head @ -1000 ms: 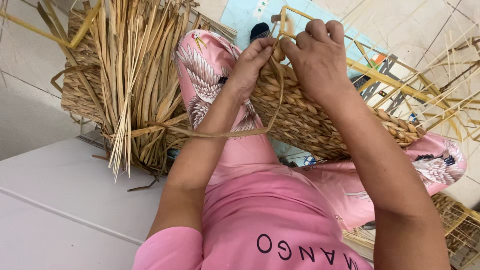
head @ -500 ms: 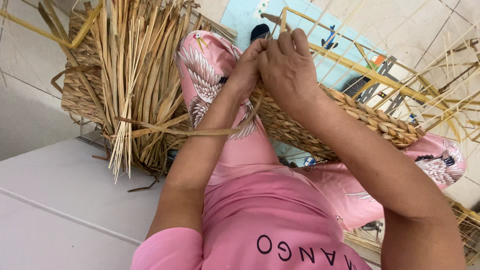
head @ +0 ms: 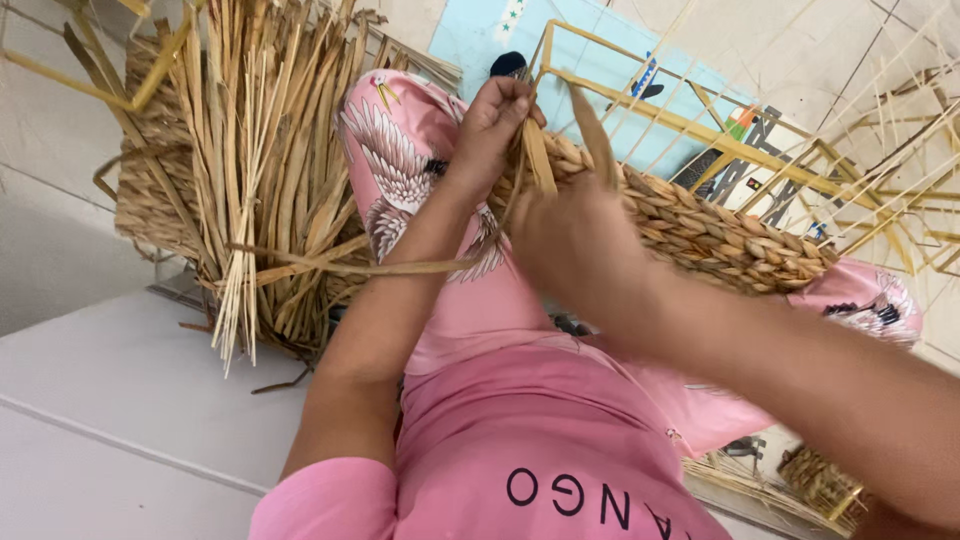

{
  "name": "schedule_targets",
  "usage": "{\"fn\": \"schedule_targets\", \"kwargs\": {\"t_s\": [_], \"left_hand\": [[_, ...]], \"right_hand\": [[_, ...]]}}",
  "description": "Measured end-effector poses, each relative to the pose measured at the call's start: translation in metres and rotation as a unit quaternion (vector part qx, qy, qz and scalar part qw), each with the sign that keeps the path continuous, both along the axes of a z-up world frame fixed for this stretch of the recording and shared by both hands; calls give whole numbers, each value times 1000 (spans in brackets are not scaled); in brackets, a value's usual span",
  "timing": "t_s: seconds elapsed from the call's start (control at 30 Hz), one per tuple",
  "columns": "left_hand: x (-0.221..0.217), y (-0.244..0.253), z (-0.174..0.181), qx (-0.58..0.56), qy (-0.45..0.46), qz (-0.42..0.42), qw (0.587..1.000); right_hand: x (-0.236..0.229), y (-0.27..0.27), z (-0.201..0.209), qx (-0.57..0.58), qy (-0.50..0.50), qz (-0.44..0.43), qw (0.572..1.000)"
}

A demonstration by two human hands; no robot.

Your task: The person weaves thin bamboo strips into a partially completed woven base to form a basket.

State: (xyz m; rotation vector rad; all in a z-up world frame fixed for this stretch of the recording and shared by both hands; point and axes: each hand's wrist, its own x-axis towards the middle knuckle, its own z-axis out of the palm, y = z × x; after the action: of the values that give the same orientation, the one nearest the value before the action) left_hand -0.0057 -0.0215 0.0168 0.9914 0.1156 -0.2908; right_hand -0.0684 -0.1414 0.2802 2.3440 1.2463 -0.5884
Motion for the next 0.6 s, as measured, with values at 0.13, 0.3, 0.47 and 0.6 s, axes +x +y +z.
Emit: {"fn": "schedule_targets", "kwargs": {"t_s": [0.13,0.3,0.47,0.6], "left_hand": [[0,-3,-2,35,-67,40,996],[-23,12,60,425,-253,93,864],[-29,37,114,516,-473,-14,714],[8,25,111,546,-447,-107,701]], "right_hand": [[-68,-20,30,-9,-70,24,997],[-92,-111,-1,-72,14,-123,990],[-127,-167,-92,-177,174,-261,933],[-126,-156,-90,145,102,-235,956]]}}
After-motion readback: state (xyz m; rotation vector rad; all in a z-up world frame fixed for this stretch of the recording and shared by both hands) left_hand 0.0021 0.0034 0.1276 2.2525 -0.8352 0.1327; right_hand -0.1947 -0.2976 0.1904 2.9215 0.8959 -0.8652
